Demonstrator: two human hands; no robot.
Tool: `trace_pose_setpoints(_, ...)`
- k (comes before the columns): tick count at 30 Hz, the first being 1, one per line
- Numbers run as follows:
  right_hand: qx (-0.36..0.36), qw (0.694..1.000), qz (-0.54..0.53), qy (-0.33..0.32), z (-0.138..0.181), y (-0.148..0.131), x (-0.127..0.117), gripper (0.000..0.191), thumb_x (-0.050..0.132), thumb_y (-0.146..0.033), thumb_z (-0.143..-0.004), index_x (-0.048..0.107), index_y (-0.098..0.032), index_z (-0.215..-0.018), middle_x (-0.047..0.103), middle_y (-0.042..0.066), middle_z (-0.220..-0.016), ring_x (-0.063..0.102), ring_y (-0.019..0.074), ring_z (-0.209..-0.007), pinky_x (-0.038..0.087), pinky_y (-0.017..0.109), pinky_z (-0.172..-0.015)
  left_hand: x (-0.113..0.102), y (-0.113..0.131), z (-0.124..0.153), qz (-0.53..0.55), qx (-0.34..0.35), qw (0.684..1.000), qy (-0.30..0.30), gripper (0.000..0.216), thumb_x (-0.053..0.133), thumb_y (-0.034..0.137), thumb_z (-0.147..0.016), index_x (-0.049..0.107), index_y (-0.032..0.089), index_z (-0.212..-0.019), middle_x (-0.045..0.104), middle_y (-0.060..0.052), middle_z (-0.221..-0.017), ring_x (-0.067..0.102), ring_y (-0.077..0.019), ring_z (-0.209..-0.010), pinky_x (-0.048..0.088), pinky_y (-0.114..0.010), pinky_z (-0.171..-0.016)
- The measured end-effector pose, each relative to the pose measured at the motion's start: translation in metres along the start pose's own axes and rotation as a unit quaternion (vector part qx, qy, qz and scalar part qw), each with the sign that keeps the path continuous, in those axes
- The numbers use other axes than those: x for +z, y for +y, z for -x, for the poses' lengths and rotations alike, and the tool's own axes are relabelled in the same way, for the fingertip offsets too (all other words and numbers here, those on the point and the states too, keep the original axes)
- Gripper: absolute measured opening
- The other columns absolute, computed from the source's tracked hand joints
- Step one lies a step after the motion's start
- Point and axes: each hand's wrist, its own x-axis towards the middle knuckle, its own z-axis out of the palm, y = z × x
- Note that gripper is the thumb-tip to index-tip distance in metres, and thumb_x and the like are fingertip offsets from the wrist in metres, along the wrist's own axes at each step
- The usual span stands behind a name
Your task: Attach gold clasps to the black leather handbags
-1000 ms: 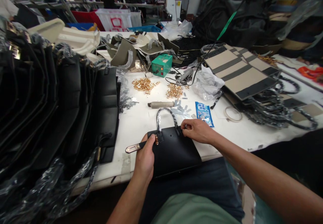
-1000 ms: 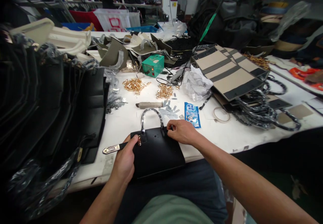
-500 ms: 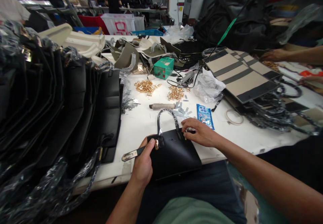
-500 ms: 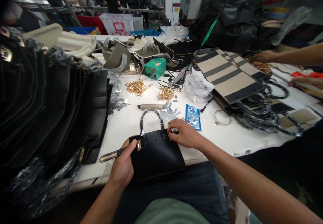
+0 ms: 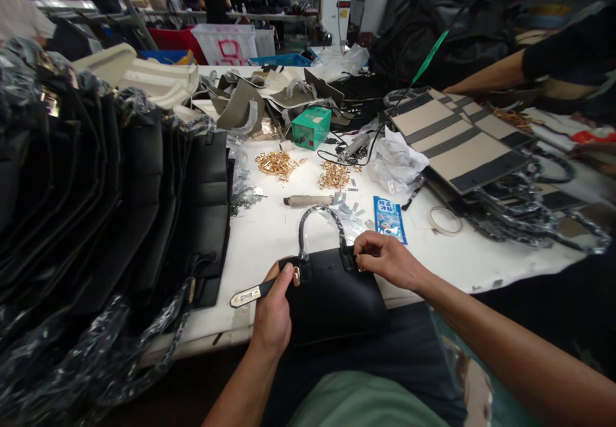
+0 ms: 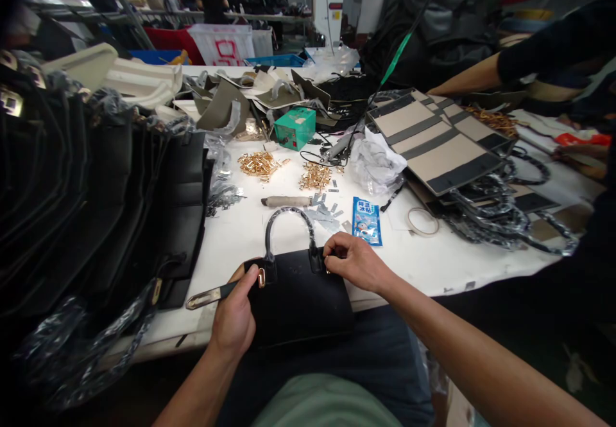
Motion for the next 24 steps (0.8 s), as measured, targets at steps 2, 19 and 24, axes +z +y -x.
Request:
trace_pose_setpoints(2,-0.001,1.0,0.005,0.003,0.002,-0.001,0.001,0.009,0.06,-0.016,-0.072,0.066,-0.021,-0.077,0.064,-0.002,-0.079,0.059,0.0144,-0.069,0.045,0.026,-0.063,-0.001,-0.001,0.0,-0.001,-0.005,1.0,-0.005,0.018,0.066,0.033,-0.087,0.074,0.02,-0.096,0.076,-0.002,-0.101,0.066,-0.0213,-0.1,0.047,-0.032,-0.096)
trace_pose_setpoints(19,-0.112,0.988,0.049,0.091,0.024,0.0,0.008,0.017,0.068,-0.025,-0.082,0.065,-0.026,-0.098,0.066,0.003,-0.098,0.062,0.0202,-0.093,0.047,0.034,-0.086,-0.002,0.002,-0.001,0.018,0.021,1.0,-0.008,0.025,0.07,0.033,-0.084,0.075,0.023,-0.106,0.076,-0.002,-0.106,0.062,-0.0238,-0.116,0.042,-0.036,-0.108)
trace_pose_setpoints(24,-0.178,0.973,0.079,0.127,0.023,0.0,0.012,0.011,0.066,-0.021,-0.081,0.063,-0.025,-0.09,0.065,0.002,-0.088,0.063,0.0191,-0.083,0.049,0.032,-0.078,-0.005,-0.004,-0.001,0.031,0.016,0.999,0.004,0.028,0.068,0.032,-0.087,0.073,0.025,-0.114,0.074,-0.001,-0.114,0.059,-0.0222,-0.12,0.039,-0.036,-0.111)
